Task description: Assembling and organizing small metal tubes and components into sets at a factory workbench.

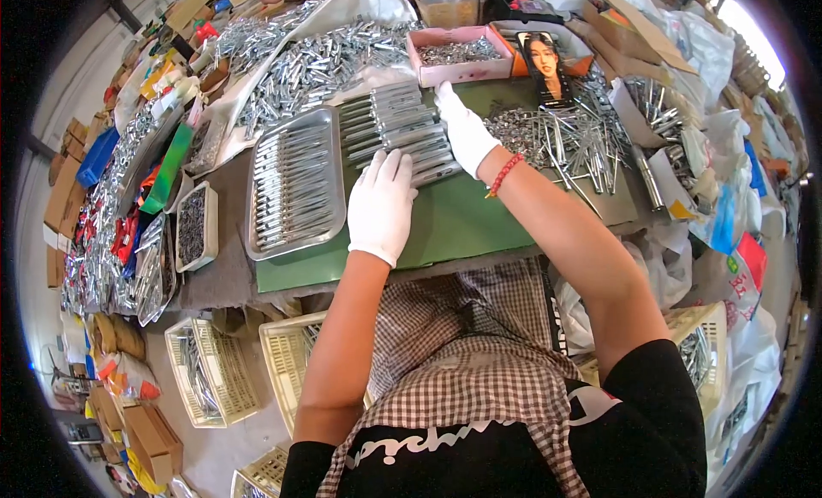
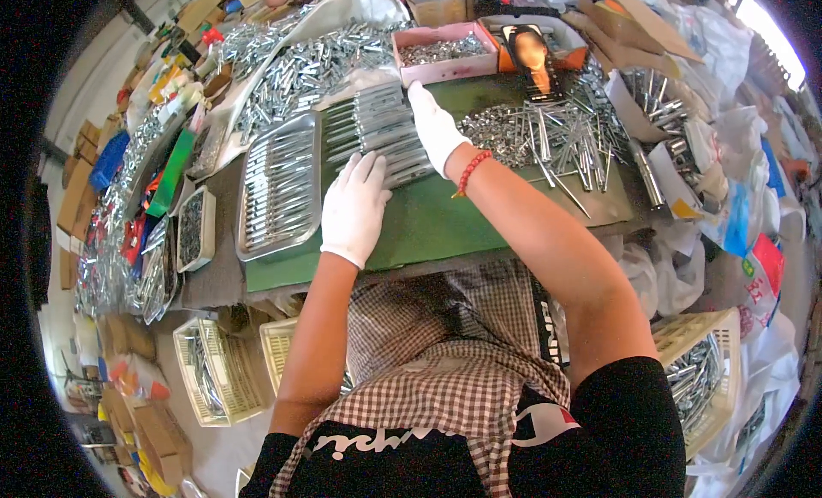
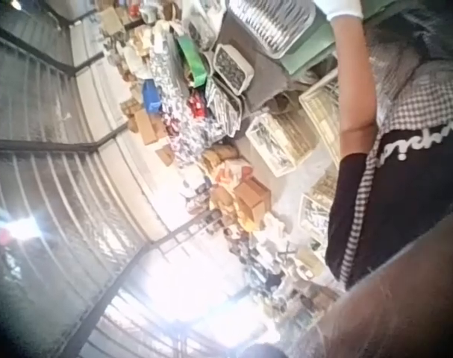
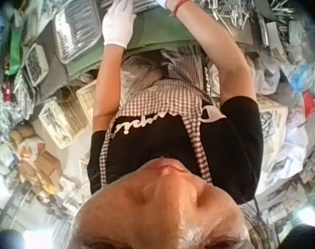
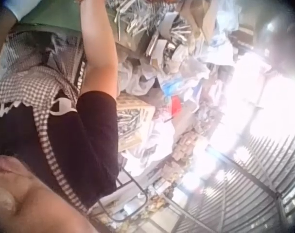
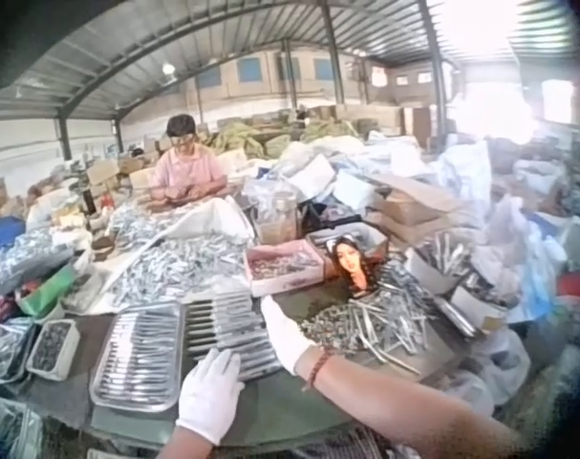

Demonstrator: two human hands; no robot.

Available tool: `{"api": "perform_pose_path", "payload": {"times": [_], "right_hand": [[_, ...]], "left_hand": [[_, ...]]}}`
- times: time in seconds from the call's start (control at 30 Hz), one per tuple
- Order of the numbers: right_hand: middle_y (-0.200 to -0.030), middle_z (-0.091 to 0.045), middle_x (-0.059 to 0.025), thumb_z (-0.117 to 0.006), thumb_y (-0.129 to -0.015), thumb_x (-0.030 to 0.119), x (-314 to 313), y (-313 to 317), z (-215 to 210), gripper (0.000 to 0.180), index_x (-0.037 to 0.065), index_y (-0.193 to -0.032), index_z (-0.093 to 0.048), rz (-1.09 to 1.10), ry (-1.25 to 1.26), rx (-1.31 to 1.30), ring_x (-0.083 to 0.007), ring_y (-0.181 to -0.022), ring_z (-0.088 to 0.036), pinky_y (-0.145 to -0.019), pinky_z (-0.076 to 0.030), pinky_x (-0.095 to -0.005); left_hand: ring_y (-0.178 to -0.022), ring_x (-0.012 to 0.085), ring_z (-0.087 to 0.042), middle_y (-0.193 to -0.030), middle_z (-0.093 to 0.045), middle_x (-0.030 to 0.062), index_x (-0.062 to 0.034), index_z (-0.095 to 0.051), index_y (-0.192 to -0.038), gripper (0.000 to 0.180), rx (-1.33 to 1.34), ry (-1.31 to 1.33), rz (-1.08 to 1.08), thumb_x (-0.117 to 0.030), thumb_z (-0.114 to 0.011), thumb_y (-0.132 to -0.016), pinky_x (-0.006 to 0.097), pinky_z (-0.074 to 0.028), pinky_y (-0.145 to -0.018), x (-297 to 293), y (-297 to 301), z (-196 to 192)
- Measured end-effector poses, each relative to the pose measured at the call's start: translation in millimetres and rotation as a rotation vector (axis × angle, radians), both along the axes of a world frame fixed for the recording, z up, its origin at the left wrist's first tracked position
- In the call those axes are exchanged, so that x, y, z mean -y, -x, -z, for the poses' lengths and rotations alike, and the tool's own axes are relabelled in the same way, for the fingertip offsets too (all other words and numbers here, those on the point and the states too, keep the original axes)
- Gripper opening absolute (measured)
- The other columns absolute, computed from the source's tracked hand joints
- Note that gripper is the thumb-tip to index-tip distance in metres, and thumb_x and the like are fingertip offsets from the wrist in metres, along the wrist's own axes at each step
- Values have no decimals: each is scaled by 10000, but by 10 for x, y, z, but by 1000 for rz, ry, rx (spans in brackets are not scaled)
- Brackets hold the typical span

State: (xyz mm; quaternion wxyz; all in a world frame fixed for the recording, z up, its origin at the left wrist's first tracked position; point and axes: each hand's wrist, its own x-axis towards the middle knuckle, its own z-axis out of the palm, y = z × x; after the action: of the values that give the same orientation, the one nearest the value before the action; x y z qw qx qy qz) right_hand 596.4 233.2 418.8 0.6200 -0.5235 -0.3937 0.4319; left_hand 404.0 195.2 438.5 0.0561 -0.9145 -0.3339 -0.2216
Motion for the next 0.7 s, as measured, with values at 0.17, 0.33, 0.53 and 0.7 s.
{"api": "perform_pose_path", "payload": {"times": [0.17,0.33,0.53,0.7], "right_hand": [[-1131,-611,-101,-492,-948,338,538,130,-325,427,7,-1212,-546,57,-169,74,-186,-1096,-538,-949,-399,-287],[-1043,-627,-60,-564,-901,115,1965,-206,-770,272,7,-1148,-594,209,-214,328,-101,-914,-565,-809,-456,-242],[-976,-628,-13,-508,-921,113,4273,-1337,-506,246,9,-1108,-628,957,132,491,-76,-857,-569,-756,-460,-228],[-972,-672,-123,-534,-895,151,6412,-1697,313,221,48,-1045,-660,1457,522,757,-168,-838,-628,-757,-477,-280]], "left_hand": [[-1137,308,-521,-1181,-571,133,-8,-598,-1102,380,126,6,99,-120,-646,-742,399,-436,-923,205,-3,-115],[-897,312,-628,-952,-644,136,-7,-637,-967,258,273,1,563,-17,-614,-710,392,-511,-741,666,-154,-192],[-824,302,-599,-920,-603,129,-42,-567,-1105,344,-48,434,637,-204,-602,-803,385,-491,-682,1336,-285,553],[-862,325,-583,-932,-588,130,-71,-570,-952,154,2,480,511,-149,-592,-821,400,-481,-709,1342,-543,1222]]}}
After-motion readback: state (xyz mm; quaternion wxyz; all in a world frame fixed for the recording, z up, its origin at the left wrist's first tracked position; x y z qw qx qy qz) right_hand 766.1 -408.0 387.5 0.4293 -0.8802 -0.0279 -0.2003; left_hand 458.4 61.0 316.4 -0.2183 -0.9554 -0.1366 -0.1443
